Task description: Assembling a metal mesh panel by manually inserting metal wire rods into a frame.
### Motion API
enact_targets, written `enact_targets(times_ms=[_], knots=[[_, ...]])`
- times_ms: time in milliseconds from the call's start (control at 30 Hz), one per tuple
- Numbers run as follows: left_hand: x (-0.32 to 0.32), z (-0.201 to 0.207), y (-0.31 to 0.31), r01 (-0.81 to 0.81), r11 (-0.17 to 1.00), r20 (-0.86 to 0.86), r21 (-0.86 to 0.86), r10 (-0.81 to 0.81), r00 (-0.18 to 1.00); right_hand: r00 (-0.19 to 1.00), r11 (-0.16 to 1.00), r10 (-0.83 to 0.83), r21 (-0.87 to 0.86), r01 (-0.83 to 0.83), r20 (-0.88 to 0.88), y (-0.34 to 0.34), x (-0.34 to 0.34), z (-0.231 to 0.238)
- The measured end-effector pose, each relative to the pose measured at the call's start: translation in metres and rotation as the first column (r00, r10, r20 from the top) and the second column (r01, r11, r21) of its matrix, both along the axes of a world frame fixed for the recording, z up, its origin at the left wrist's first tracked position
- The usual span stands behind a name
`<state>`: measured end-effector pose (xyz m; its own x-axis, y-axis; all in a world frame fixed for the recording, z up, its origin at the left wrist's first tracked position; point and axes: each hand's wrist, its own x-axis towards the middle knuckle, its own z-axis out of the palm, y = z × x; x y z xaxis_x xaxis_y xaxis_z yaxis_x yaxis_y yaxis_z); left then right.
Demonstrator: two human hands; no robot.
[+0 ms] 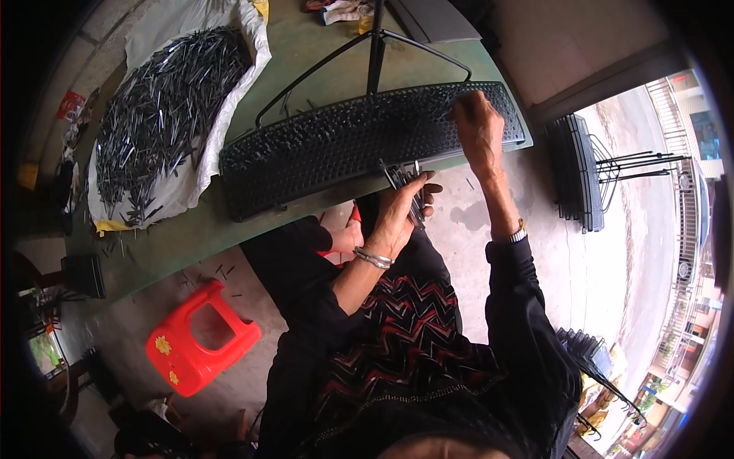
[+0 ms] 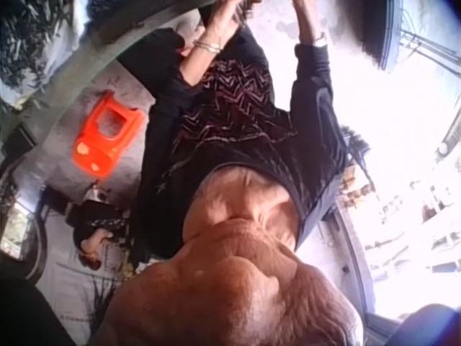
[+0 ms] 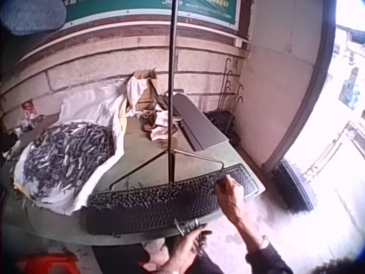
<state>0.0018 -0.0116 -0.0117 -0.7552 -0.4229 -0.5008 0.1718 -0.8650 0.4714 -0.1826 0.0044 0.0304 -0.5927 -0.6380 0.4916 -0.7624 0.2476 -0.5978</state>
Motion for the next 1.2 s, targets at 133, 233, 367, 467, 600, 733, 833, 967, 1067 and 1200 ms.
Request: enact_targets(times_ms=[133, 233, 367, 467, 600, 733, 833, 967, 1067, 1200], knots=[[0.001, 0.002, 0.002, -0.011, 1.0, -0.017, -0.009, 0.011, 1.0, 0.994, 0.998, -0.045, 0.046, 0.05, -0.097, -0.001, 0.003, 0.003], [0.004, 0.007, 0.001, 0.04, 0.999, 0.003, 0.008, -0.04, 0.999, 0.999, 0.997, -0.038, 0.061, 0.04, -0.035, -0.002, 0.002, 0.003], [0.006, 0.004, -0.001, 0.1, 0.994, -0.053, 0.034, -0.098, 0.994, 0.999, 0.998, -0.025, 0.061, 0.026, -0.027, -0.001, 0.005, 0.004], [0.007, 0.003, 0.0, 0.066, 0.998, -0.045, -0.005, -0.066, 0.997, 0.999, 0.997, -0.037, 0.068, 0.035, 0.022, -0.005, 0.001, -0.005], [0.005, -0.001, 0.002, 0.004, 0.999, -0.021, 0.04, -0.003, 1.0, 0.999, 0.995, 0.039, 0.091, -0.037, -0.021, -0.011, 0.001, -0.009], [0.004, 0.002, 0.004, -0.035, 0.999, 0.069, 0.031, 0.033, 0.997, 0.986, 0.985, 0.13, 0.13, -0.116, -0.104, -0.009, 0.002, -0.008], [0.007, -0.003, 0.003, -0.018, 1.0, 0.044, -0.02, 0.018, 0.999, 0.986, 0.991, 0.023, 0.137, -0.001, -0.163, -0.004, 0.011, -0.003], [0.008, 0.0, 0.004, -0.018, 0.999, 0.024, -0.032, 0.019, 1.0, 0.987, 0.988, -0.026, 0.149, 0.05, -0.157, 0.001, 0.013, -0.005], [0.008, 0.005, 0.004, -0.012, 1.0, 0.022, -0.022, 0.012, 1.0, 0.977, 0.975, -0.056, 0.198, 0.097, -0.204, 0.003, 0.013, -0.009], [0.008, 0.012, 0.004, 0.011, 0.998, -0.029, -0.063, -0.013, 0.999, 0.987, 0.976, -0.067, 0.198, 0.095, -0.146, 0.006, 0.011, -0.01]])
